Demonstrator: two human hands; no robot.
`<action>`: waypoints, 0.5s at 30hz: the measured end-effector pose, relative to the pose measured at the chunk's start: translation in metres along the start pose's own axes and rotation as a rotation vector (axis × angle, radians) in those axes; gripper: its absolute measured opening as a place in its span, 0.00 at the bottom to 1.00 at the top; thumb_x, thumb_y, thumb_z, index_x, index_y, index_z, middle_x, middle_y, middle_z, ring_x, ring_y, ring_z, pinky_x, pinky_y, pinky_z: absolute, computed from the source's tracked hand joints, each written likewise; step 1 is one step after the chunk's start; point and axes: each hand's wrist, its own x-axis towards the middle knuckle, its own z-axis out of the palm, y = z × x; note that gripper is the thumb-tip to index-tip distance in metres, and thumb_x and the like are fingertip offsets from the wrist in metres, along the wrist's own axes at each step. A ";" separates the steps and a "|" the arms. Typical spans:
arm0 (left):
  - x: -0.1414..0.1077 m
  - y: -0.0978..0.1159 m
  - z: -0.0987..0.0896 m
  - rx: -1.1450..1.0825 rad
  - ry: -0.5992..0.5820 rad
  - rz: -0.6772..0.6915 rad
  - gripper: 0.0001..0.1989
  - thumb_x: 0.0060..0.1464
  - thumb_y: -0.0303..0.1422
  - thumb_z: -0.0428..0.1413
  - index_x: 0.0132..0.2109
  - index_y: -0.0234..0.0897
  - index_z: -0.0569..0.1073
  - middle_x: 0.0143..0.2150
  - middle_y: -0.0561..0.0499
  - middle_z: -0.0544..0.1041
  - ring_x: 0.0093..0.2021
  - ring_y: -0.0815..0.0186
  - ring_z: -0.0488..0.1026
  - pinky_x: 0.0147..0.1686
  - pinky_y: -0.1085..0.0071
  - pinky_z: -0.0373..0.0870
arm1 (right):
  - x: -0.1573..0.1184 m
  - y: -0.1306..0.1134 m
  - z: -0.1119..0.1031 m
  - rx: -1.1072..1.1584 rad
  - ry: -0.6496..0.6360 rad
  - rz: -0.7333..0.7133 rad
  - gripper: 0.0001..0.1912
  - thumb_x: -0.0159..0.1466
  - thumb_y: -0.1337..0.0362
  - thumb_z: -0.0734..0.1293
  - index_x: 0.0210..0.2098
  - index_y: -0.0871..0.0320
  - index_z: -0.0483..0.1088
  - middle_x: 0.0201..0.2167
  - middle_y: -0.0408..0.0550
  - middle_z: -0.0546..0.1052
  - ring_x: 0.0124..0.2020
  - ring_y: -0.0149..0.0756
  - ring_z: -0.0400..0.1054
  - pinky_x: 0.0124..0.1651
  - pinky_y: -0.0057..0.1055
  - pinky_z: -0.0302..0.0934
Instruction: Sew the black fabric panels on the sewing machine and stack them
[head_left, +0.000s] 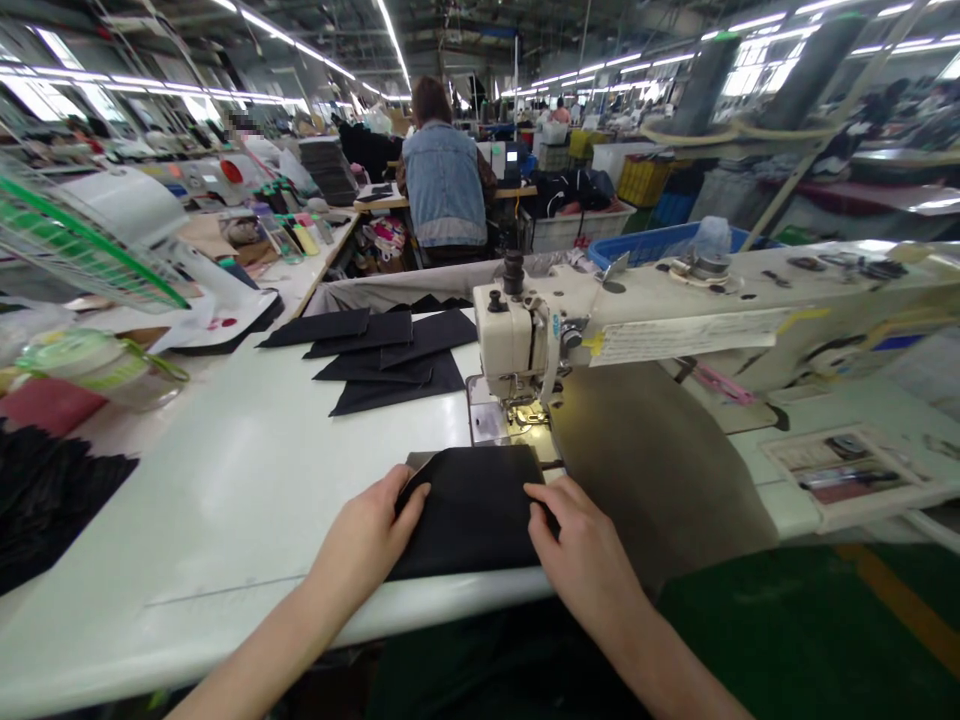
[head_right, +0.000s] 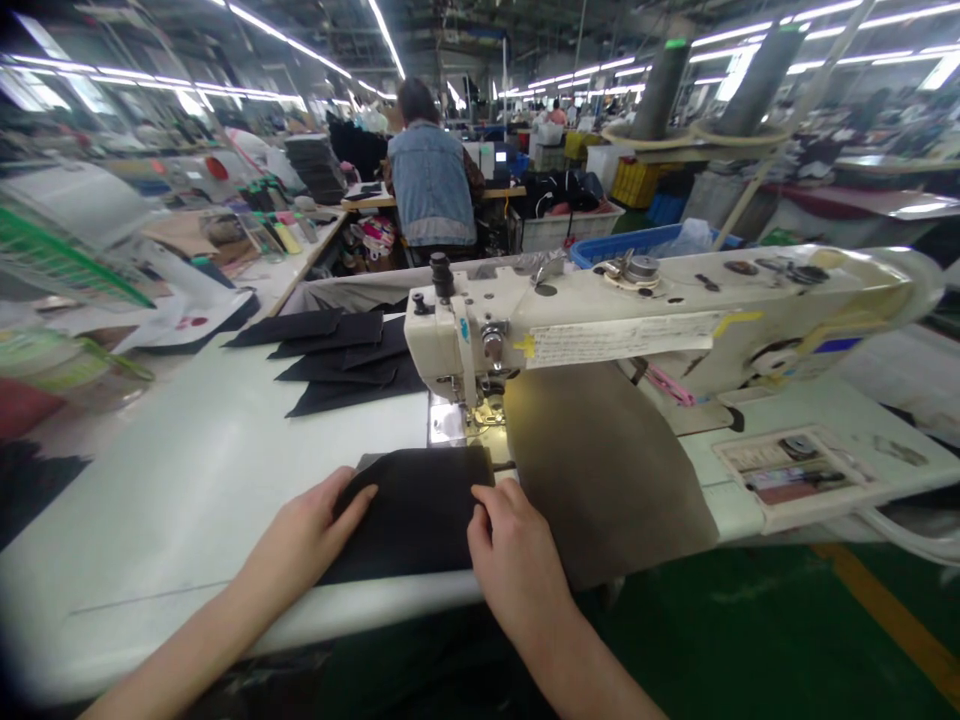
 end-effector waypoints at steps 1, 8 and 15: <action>0.001 0.001 0.000 0.012 -0.001 0.000 0.11 0.64 0.41 0.46 0.36 0.42 0.66 0.29 0.50 0.78 0.34 0.54 0.80 0.32 0.65 0.70 | -0.001 0.000 0.000 -0.006 0.011 -0.001 0.15 0.66 0.71 0.59 0.45 0.57 0.76 0.38 0.50 0.79 0.39 0.39 0.78 0.43 0.33 0.73; 0.006 0.004 0.001 0.165 -0.060 -0.003 0.10 0.67 0.40 0.46 0.39 0.41 0.66 0.32 0.48 0.80 0.35 0.54 0.81 0.33 0.66 0.70 | -0.003 -0.001 0.000 -0.033 0.014 0.016 0.16 0.67 0.71 0.59 0.45 0.58 0.77 0.37 0.50 0.79 0.37 0.39 0.78 0.40 0.31 0.73; 0.008 0.011 -0.002 0.293 -0.133 -0.033 0.12 0.70 0.39 0.46 0.45 0.38 0.69 0.34 0.45 0.81 0.37 0.53 0.82 0.35 0.66 0.72 | -0.001 -0.001 0.001 -0.091 -0.016 0.021 0.15 0.66 0.71 0.59 0.44 0.58 0.77 0.35 0.49 0.78 0.35 0.39 0.77 0.39 0.34 0.74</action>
